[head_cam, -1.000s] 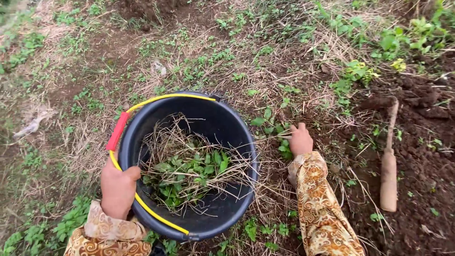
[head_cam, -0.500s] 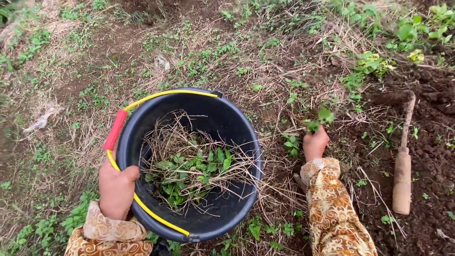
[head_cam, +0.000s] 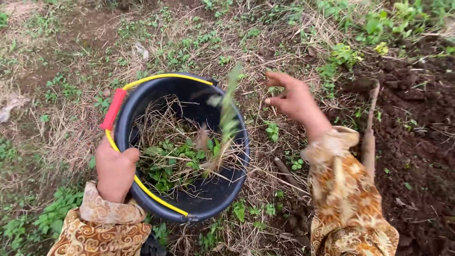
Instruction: Removing weeds from soil around plants using a hand hoe and placing them into a bucket.
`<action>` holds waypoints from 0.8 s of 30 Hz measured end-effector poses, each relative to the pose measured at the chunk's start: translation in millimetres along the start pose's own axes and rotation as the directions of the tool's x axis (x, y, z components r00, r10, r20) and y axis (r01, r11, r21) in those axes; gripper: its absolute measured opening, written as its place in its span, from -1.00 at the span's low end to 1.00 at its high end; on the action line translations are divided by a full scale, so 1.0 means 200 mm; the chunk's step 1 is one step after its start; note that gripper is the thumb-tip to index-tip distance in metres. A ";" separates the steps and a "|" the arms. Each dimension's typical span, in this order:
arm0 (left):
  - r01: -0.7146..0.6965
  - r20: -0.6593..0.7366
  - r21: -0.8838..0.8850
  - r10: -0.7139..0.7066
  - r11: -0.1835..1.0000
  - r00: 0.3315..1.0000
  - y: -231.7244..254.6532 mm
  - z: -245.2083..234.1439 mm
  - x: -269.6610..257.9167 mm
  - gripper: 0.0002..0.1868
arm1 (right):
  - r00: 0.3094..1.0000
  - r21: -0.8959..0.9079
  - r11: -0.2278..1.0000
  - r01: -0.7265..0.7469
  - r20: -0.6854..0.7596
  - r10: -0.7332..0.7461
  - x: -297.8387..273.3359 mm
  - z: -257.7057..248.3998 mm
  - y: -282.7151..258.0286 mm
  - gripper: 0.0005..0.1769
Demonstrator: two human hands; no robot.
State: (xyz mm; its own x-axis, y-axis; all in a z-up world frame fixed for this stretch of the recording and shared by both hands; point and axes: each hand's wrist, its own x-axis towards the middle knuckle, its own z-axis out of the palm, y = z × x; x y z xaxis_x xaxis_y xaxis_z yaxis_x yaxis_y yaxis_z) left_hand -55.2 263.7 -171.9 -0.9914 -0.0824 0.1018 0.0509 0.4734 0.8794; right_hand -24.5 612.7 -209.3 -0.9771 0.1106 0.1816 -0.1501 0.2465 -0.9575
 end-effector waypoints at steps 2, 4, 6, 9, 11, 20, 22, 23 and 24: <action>0.013 -0.029 0.017 -0.012 1.000 1.000 0.02 0.01 -0.02 -0.68 | 0.952 -0.557 0.781 -0.283 -0.062 0.301 0.03 0.02 0.27 -0.39; 0.006 -0.037 0.025 -0.005 1.000 0.999 0.03 0.00 -0.03 -0.69 | 0.927 -0.666 0.675 -0.318 -0.069 0.369 -0.08 0.11 0.61 -0.32; 0.000 -0.040 0.035 0.001 0.999 0.999 0.03 -0.01 -0.04 -0.71 | 0.895 -0.758 0.553 -0.346 -0.089 0.438 -0.14 0.19 0.93 -0.25; 0.007 -0.045 0.047 -0.005 0.999 0.999 0.03 -0.02 -0.05 -0.67 | 0.885 -0.818 0.463 -0.340 -0.112 0.452 -0.20 0.27 1.16 -0.30; 0.003 -0.046 0.044 -0.001 0.999 0.999 0.03 -0.01 -0.06 -0.65 | 0.960 -0.790 0.553 -0.265 -0.161 0.230 -0.24 0.26 1.05 -0.72; 0.009 -0.027 0.121 -0.006 0.993 1.000 0.02 0.01 -0.04 -0.68 | 0.802 -0.369 0.787 -0.494 -0.543 0.249 -0.15 0.02 0.99 -0.85; 0.006 -0.021 0.127 -0.003 0.992 1.000 0.04 0.01 -0.04 -0.67 | 0.856 -0.352 0.848 -0.396 -0.475 0.203 -0.11 0.10 0.52 -0.80; 0.000 -0.015 0.133 0.002 0.991 1.000 0.05 0.02 -0.04 -0.67 | 0.901 -0.323 0.900 -0.292 -0.408 0.146 -0.13 0.06 0.24 -0.76; 0.000 -0.012 0.131 0.002 0.991 1.000 0.06 0.03 -0.04 -0.67 | 0.900 -0.325 0.899 -0.294 -0.410 0.146 -0.14 0.05 0.10 -0.76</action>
State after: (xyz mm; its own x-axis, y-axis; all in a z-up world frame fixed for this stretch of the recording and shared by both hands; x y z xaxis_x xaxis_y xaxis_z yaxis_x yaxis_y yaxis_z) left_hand -48.2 275.5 -165.3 -0.9897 -0.0923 0.1090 0.0348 0.5844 0.8107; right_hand -1.9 604.5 -235.5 -0.8399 0.5303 0.1154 0.2011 0.5017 -0.8413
